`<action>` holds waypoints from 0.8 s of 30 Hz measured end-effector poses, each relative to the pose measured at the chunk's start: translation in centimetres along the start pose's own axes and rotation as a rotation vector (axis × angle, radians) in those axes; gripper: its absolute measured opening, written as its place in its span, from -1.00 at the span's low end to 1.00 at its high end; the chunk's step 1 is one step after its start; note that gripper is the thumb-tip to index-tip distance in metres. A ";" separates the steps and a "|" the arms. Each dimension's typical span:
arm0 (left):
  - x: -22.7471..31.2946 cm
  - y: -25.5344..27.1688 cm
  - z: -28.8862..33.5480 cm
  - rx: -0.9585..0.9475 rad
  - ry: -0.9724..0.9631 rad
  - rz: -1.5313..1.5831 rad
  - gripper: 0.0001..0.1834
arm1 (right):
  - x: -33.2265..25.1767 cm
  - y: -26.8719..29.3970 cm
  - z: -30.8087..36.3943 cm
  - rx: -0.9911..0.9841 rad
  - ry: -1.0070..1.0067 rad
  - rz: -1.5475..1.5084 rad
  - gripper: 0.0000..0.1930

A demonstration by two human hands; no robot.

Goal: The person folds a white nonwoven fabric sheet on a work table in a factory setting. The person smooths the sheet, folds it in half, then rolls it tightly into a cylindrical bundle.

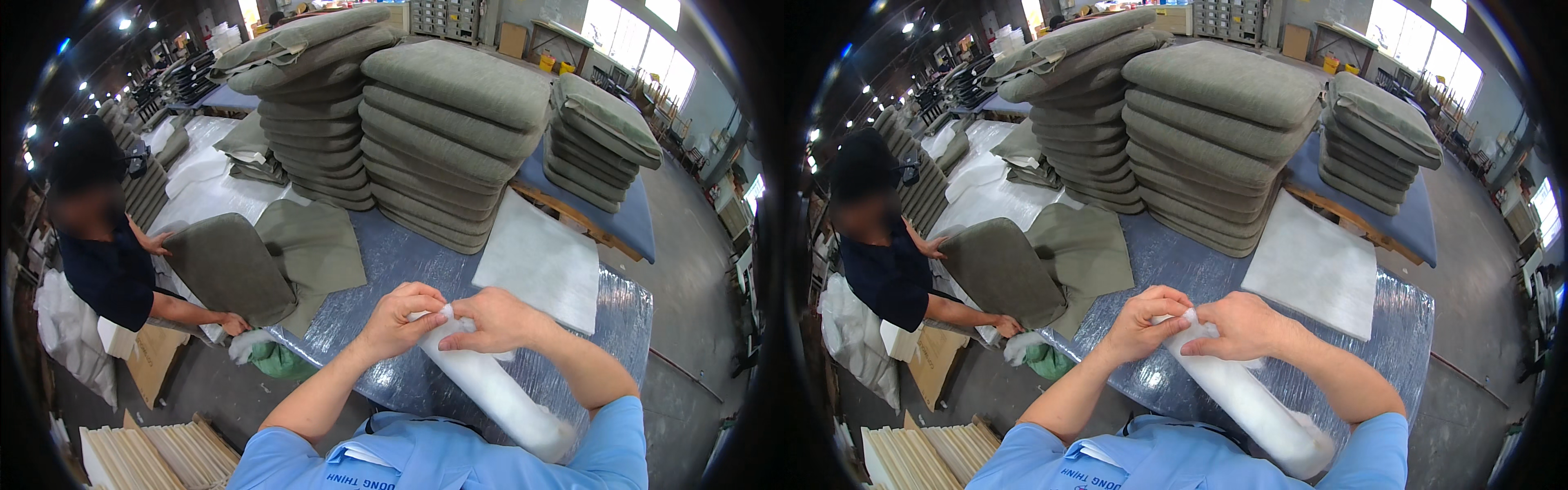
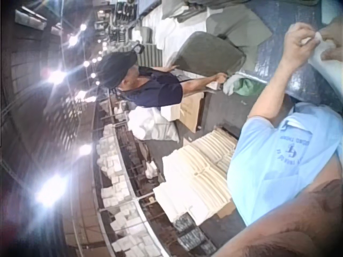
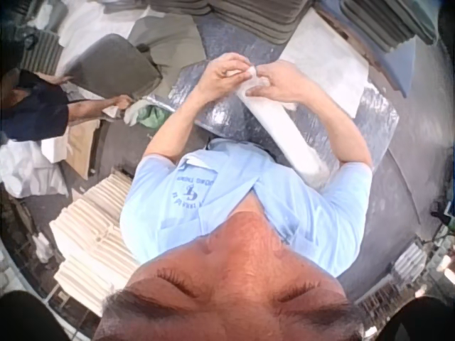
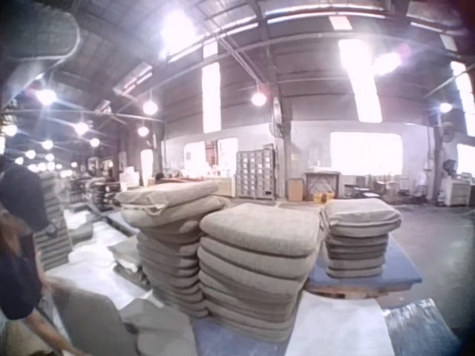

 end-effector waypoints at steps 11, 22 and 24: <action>-0.5 0.0 1.1 0.067 0.225 0.003 -0.75 | 0.3 -1.0 -0.9 0.023 -0.081 -0.340 -0.51; 6.2 -0.8 7.3 0.380 -0.301 -0.391 -0.74 | 1.4 -3.6 -2.0 -0.085 -0.008 -0.494 -0.65; 7.2 -3.1 9.0 0.145 -0.328 -0.398 -0.69 | 1.3 -3.7 -2.1 -0.088 0.004 -0.501 -0.65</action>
Point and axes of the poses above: each hand's wrist, its own z-axis away from the middle knuckle, its own y-axis out of the back of the hand, x = y × z, the point moved 6 cm from there along -z, towards the middle knuckle, and after that the axes turned 6 degrees about z, right-handed, at the moved point
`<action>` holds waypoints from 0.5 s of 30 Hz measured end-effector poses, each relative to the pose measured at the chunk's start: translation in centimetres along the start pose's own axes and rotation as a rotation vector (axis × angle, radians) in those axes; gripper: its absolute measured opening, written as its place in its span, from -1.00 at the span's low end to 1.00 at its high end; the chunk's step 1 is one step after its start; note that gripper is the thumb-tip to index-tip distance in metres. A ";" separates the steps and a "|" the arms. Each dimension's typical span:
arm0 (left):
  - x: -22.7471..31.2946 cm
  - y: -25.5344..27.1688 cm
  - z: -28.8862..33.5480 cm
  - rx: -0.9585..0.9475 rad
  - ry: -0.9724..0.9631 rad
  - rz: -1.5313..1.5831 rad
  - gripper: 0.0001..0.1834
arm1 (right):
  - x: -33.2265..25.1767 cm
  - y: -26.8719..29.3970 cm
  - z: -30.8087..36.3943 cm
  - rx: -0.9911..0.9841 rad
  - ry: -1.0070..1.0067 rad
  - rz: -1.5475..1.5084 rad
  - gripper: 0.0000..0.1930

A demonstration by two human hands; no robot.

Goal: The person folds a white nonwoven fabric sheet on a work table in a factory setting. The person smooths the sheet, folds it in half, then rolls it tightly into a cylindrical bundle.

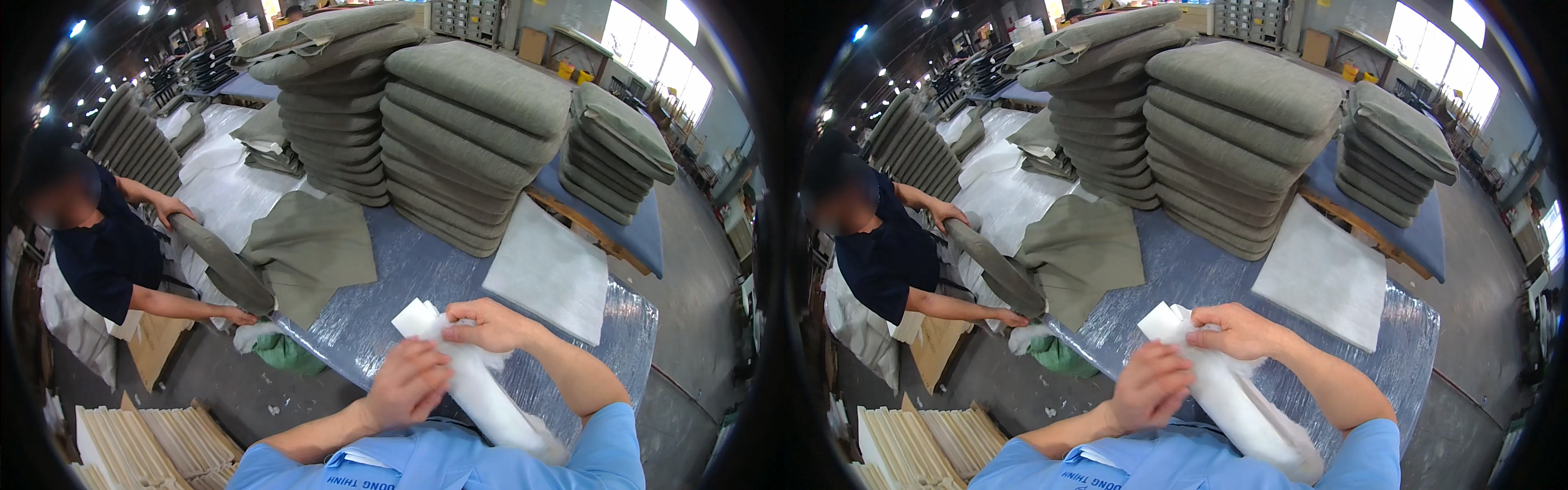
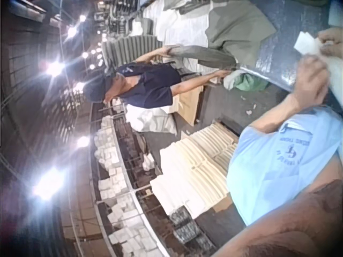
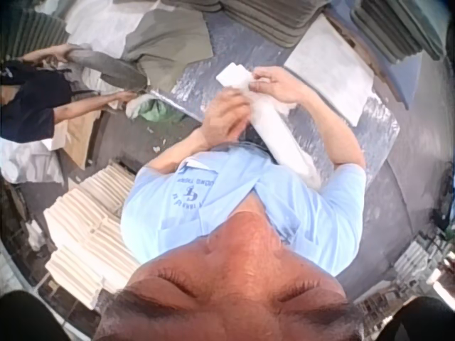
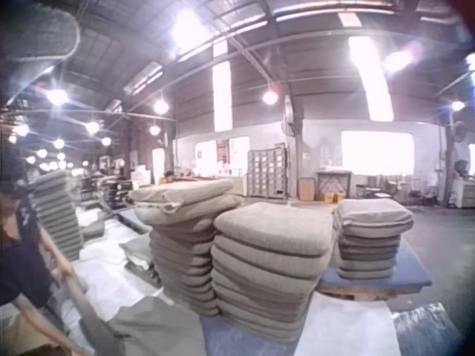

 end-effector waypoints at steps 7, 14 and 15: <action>0.6 -2.1 -0.5 -0.138 0.022 -0.111 -0.57 | -3.2 2.6 -0.7 0.095 0.080 0.300 -0.61; 0.6 -3.0 -1.7 -0.070 -0.102 -0.031 -0.61 | 0.3 -0.2 -2.4 0.101 0.159 -0.058 -0.71; 0.6 -3.2 -2.0 -0.059 -0.110 -0.023 -0.62 | 2.0 -0.9 -2.6 0.121 0.127 -0.233 -0.73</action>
Point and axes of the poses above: each hand's wrist, its own z-axis away from the middle knuckle, its own y-axis out of the back of the hand, x = y × z, the point moved 6 cm from there along -z, towards the middle knuckle, and after that the axes turned 6 degrees about z, right-handed, at the moved point
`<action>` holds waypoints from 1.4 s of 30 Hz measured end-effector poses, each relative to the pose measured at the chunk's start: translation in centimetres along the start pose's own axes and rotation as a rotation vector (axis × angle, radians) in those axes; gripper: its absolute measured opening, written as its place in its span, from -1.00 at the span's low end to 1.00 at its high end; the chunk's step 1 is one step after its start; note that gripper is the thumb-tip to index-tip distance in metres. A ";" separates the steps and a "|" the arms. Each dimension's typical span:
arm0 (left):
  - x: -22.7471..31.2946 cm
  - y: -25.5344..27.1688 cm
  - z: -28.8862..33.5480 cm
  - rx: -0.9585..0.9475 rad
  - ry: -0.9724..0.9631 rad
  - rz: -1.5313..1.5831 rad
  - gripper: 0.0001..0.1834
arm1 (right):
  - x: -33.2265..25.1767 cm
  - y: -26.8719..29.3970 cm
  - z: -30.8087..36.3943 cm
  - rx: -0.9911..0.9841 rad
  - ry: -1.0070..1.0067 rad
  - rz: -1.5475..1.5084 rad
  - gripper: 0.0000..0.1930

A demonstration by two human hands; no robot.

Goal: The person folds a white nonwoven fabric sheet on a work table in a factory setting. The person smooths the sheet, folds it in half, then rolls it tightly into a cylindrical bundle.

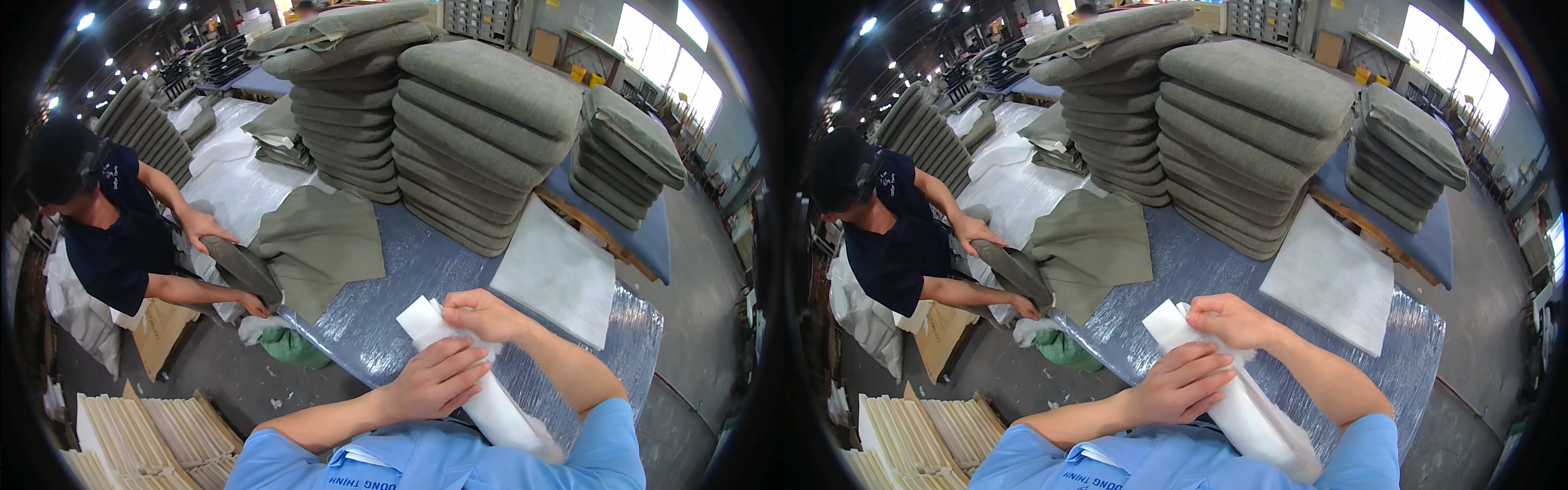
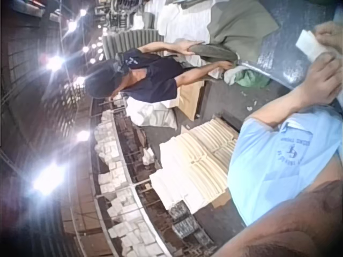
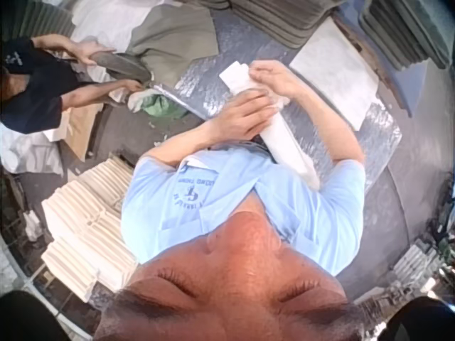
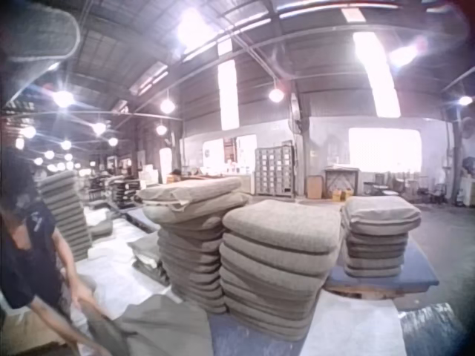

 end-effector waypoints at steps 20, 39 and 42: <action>-0.5 0.9 -2.1 0.020 0.092 0.026 -0.43 | 1.4 3.7 8.2 0.083 -0.127 -0.126 -0.75; 1.6 -1.9 -0.7 -0.192 0.052 0.003 -0.67 | 10.9 1.0 7.6 0.258 -0.378 0.339 -0.79; 1.4 -1.0 -1.0 -0.141 0.067 0.014 -0.69 | 3.1 4.4 6.3 0.399 -0.047 0.128 -0.80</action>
Point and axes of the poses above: each hand's wrist, its own z-axis away from the middle knuckle, its own y-axis out of the back of the hand, x = y × z, the point moved 6 cm from there along -z, towards the middle knuckle, and after that the axes turned 6 degrees about z, right-handed, at the moved point
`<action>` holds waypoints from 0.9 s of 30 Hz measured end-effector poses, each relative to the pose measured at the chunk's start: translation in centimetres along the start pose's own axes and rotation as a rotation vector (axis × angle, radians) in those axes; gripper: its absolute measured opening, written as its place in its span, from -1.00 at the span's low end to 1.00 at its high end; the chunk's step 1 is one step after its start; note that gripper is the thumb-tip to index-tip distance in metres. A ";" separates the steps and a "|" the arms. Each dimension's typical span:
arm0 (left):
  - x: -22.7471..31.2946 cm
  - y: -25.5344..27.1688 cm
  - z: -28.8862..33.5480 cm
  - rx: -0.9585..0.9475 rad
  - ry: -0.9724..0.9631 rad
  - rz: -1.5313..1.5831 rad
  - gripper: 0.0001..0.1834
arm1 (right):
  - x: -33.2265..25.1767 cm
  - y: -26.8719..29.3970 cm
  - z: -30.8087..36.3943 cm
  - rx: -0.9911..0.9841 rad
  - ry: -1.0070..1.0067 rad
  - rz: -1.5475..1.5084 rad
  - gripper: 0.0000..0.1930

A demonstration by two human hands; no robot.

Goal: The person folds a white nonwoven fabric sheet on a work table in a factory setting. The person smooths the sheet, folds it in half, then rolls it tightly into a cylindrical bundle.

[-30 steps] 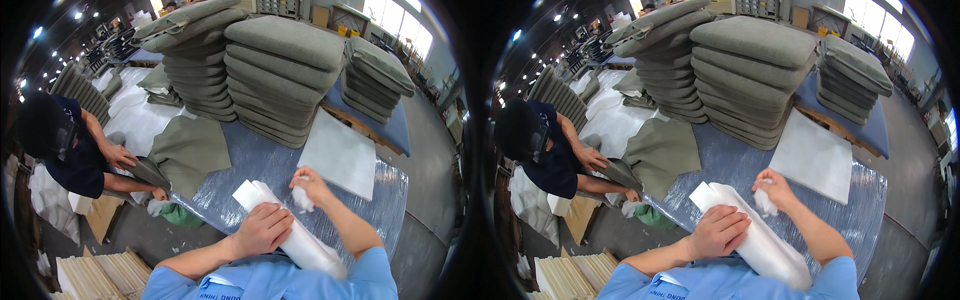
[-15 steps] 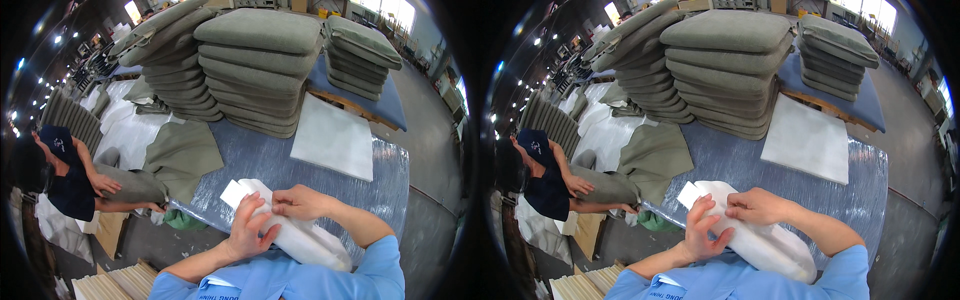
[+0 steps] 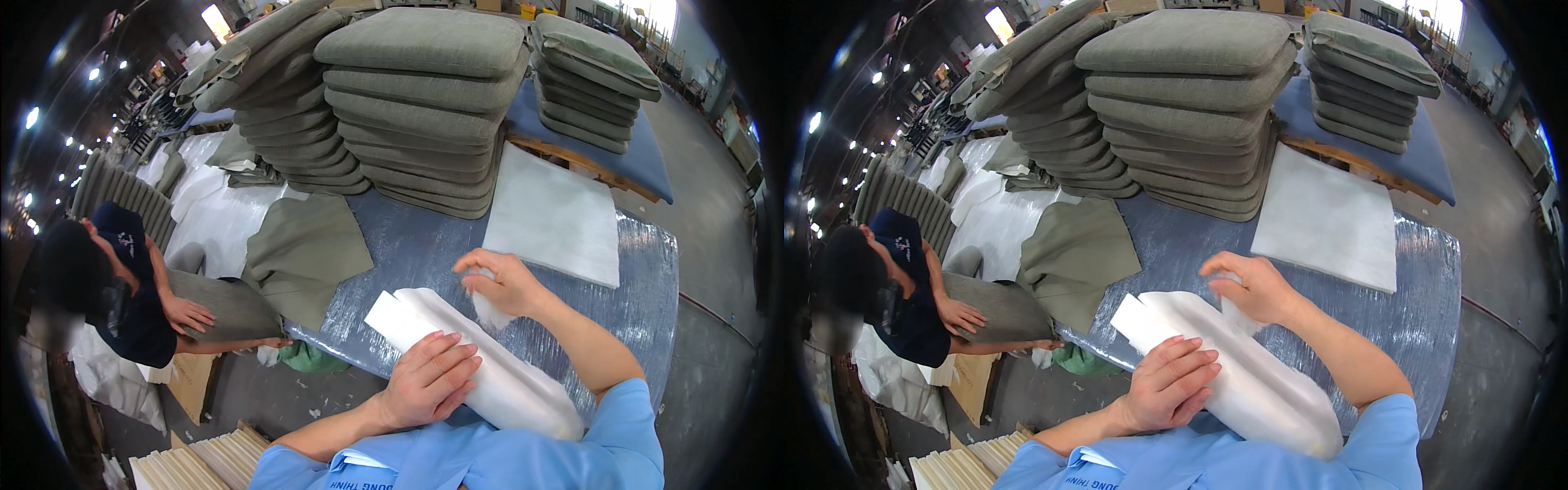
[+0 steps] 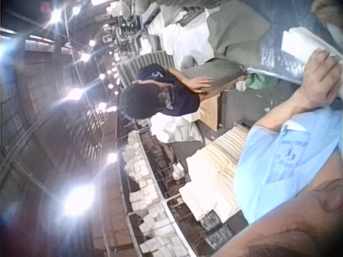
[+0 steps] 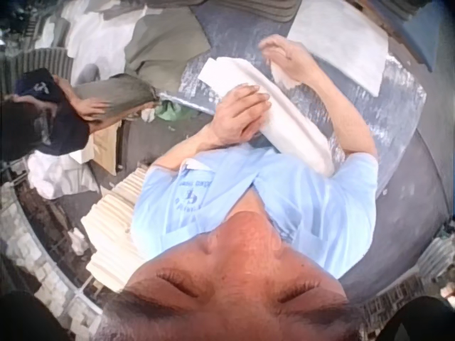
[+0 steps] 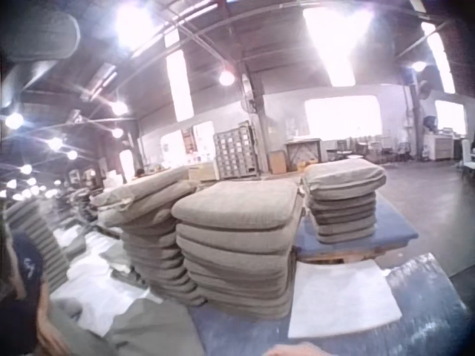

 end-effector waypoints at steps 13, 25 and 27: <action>-1.0 -0.6 -0.1 0.045 -0.018 -0.043 -0.69 | -1.4 -4.6 -2.0 -0.111 0.227 0.077 -0.90; -5.9 0.4 -3.2 -0.558 0.313 -0.189 -0.65 | 3.6 -5.7 5.2 -0.166 -0.086 -0.034 -0.69; -6.4 0.9 -4.1 -0.510 0.304 -0.059 -0.65 | 3.4 -5.1 6.3 -0.140 -0.084 0.065 -0.68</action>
Point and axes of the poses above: each hand's wrist, its own z-axis away from the middle knuckle, its own y-axis out of the back of the hand, x = y × z, the point moved 6 cm from there along -z, towards the middle knuckle, and after that the axes turned 6 degrees about z, right-handed, at the moved point
